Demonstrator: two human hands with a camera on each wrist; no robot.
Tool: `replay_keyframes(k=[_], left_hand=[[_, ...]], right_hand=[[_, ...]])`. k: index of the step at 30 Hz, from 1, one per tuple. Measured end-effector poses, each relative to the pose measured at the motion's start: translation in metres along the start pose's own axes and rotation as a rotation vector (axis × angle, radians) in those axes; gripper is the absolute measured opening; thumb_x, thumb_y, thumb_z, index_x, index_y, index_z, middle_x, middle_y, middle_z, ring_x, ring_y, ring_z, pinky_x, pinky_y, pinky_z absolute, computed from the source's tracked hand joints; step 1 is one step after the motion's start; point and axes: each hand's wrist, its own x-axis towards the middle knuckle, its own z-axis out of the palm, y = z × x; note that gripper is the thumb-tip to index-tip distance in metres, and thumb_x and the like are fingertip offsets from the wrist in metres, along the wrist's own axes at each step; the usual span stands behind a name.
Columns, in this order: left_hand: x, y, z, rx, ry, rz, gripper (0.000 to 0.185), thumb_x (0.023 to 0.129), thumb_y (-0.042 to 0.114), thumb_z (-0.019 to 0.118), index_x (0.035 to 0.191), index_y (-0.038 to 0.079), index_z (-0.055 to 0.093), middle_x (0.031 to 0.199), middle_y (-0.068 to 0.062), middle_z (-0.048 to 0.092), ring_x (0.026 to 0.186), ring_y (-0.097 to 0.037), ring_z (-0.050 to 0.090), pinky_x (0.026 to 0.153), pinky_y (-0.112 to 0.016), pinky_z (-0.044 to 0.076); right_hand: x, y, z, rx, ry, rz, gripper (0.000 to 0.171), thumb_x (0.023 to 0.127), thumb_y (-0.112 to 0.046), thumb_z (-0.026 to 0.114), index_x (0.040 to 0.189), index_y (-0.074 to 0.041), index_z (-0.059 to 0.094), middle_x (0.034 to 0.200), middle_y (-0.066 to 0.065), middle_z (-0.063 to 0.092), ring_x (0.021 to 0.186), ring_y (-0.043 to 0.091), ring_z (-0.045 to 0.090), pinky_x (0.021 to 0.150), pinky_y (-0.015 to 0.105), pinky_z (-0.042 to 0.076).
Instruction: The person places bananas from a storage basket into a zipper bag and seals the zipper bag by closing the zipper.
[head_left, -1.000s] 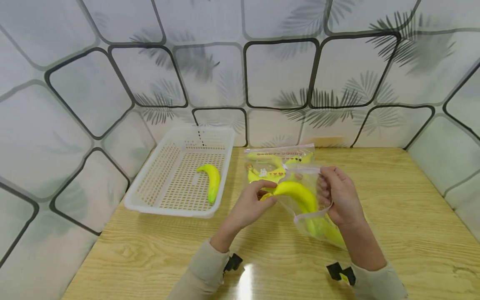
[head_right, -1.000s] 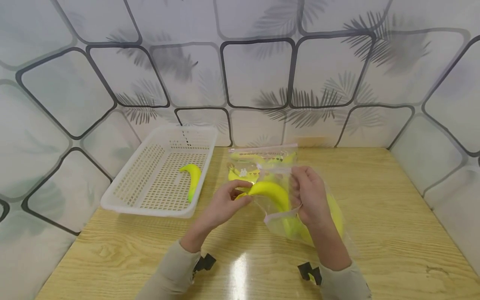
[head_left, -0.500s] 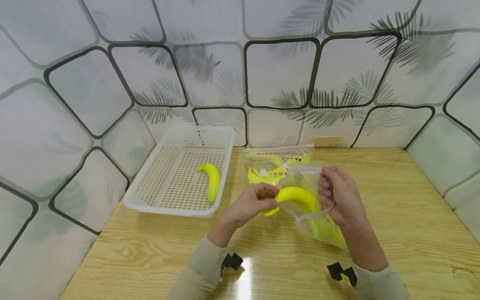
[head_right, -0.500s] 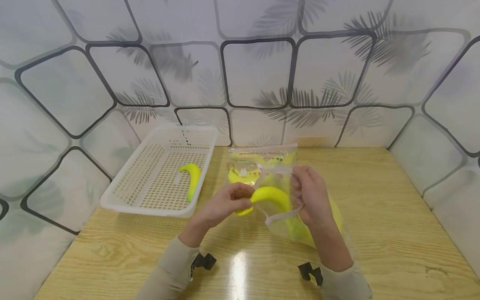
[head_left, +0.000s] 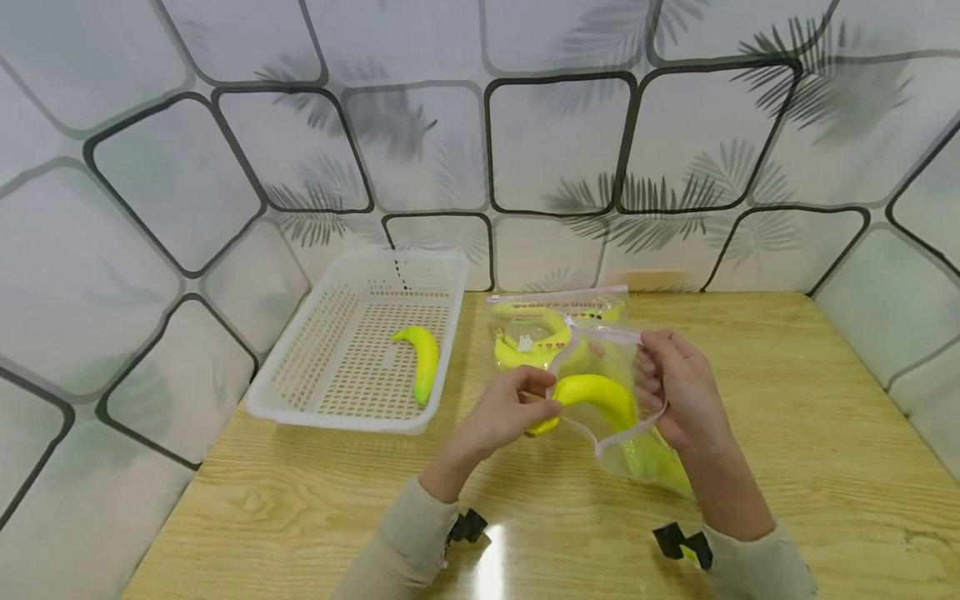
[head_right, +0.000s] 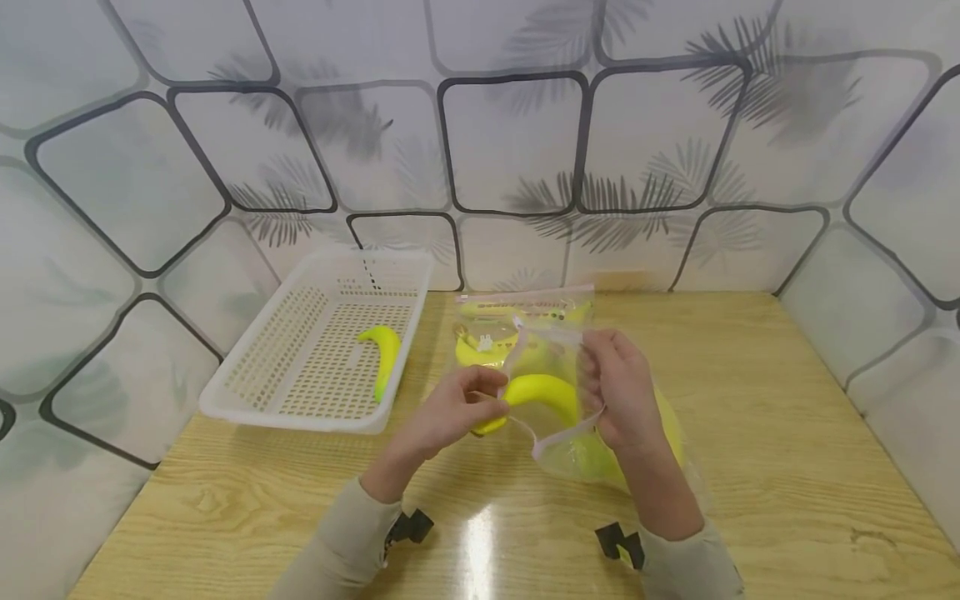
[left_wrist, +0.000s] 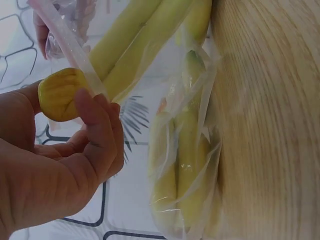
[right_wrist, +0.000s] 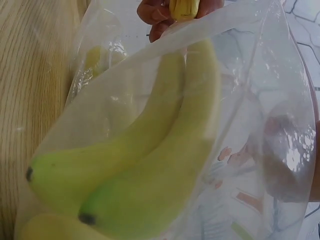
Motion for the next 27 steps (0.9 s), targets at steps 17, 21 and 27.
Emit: replay_keyframes(k=[17, 21, 27], left_hand=[[-0.010, 0.011, 0.012, 0.312, 0.189, 0.146, 0.035, 0.101, 0.019, 0.053, 0.133, 0.006, 0.057, 0.107, -0.013, 0.069, 0.061, -0.013, 0.057, 0.054, -0.025, 0.046], [-0.005, 0.010, 0.014, 0.223, 0.241, 0.097, 0.038, 0.099, 0.025, 0.056, 0.134, 0.010, 0.052, 0.086, -0.007, 0.063, 0.051, -0.014, 0.049, 0.044, -0.024, 0.037], [0.000, 0.009, 0.011, 0.083, 0.126, 0.099, 0.037, 0.100, 0.031, 0.060, 0.130, 0.011, 0.058, 0.120, -0.009, 0.064, 0.064, -0.020, 0.065, 0.060, -0.032, 0.057]], right_hand=[[0.002, 0.009, 0.011, -0.028, -0.010, 0.018, 0.021, 0.104, -0.026, 0.052, 0.089, -0.013, 0.045, 0.069, -0.005, 0.043, 0.054, 0.007, 0.032, 0.044, 0.015, 0.028], [0.000, 0.012, 0.013, -0.058, -0.010, 0.000, 0.021, 0.105, -0.026, 0.050, 0.089, -0.013, 0.044, 0.069, -0.005, 0.042, 0.054, 0.006, 0.031, 0.044, 0.014, 0.028], [-0.004, 0.008, 0.010, -0.057, -0.008, -0.039, 0.022, 0.105, -0.027, 0.050, 0.089, -0.013, 0.044, 0.069, -0.005, 0.041, 0.055, 0.007, 0.030, 0.046, 0.017, 0.024]])
